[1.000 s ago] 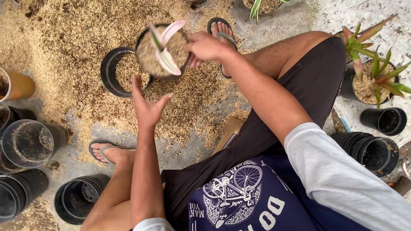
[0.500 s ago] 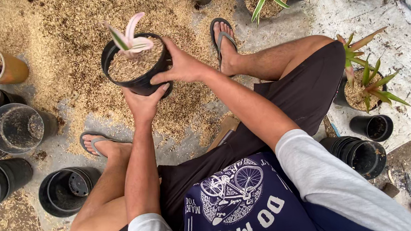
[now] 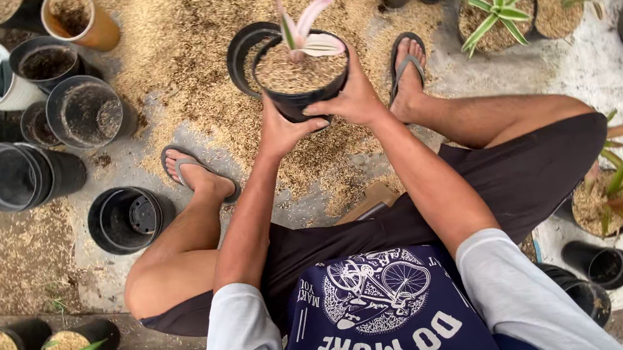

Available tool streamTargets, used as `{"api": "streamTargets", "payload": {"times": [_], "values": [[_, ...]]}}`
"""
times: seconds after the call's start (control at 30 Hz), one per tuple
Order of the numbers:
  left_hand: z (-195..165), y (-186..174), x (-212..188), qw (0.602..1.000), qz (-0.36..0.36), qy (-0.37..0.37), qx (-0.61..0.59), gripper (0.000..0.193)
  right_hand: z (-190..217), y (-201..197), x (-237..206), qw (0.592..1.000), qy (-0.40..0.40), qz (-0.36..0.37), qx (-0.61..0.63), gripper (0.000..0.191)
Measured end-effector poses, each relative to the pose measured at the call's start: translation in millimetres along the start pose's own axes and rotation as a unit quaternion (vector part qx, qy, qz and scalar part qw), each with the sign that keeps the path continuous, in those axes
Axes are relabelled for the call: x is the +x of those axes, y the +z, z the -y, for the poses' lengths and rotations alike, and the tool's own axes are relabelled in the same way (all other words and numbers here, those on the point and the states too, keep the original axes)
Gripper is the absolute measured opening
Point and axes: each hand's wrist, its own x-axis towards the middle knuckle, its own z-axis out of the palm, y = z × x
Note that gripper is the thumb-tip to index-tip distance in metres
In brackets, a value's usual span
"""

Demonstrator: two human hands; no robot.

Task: The person sits on the ground in a plant nursery and pots a plant by hand. They fill a black plastic pot with a light brown fibrous growing medium, set a small plant into the pot, add more medium around it, press the medium down with both hands, and place the finished pot aside before reaching for another empty pot.

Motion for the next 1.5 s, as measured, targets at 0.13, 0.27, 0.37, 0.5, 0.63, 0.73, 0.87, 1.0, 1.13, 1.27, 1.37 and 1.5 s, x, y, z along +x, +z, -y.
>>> {"api": "streamTargets", "payload": {"times": [0.13,0.27,0.37,0.5,0.63,0.73,0.87,1.0,1.13,1.27,1.37,1.5], "values": [[-9.8,8.4,-1.3,0.999,-0.019,-0.016,0.042,0.12,-1.8,-24.8,-4.0,0.995,0.072,0.045,0.047,0.117],[-17.1,10.1,-4.4,0.997,-0.049,-0.03,0.053,0.121,2.2,-42.3,-6.4,0.998,0.019,0.057,-0.023,0.106],[-16.1,4.3,-7.4,0.981,-0.063,-0.025,0.182,0.117,11.2,-41.5,-5.4,0.993,0.059,0.101,-0.004,0.093],[-5.8,2.7,-12.6,0.93,-0.049,0.071,0.357,0.118,17.7,-26.1,1.0,0.977,0.134,0.092,-0.137,0.086],[8.3,3.6,-16.8,0.907,-0.059,0.094,0.406,0.119,5.2,-15.2,2.5,0.989,0.126,0.042,-0.067,0.069],[15.9,1.0,-19.0,0.89,-0.058,0.086,0.444,0.117,-17.2,-6.1,-5.8,0.992,0.119,0.003,-0.035,0.05],[21.6,-3.2,-19.7,0.891,-0.047,0.063,0.447,0.121,-47.1,2.7,-11.6,0.984,0.148,-0.102,-0.014,0.037],[27.8,-6.8,-23.6,0.897,-0.045,0.064,0.434,0.12,-58.9,3.2,-12.1,0.984,0.134,-0.113,0.013,0.036],[38.5,-13.2,-27.7,0.903,-0.051,0.075,0.42,0.12,-54.0,1.3,-9.3,0.978,0.152,-0.144,0.015,0.04],[47.9,-23.2,-34.3,0.918,-0.054,0.058,0.389,0.116,-43.0,-5.3,-5.9,0.98,0.142,-0.13,0.047,0.041],[51.1,-30.1,-39.4,0.925,-0.07,0.054,0.37,0.116,-38.2,-12.0,-1.3,0.977,0.158,-0.134,0.055,0.038],[52.2,-42.8,-49.6,0.915,-0.089,0.046,0.392,0.117,-43.1,-18.5,1.6,0.98,0.136,-0.118,0.087,0.039]]}}
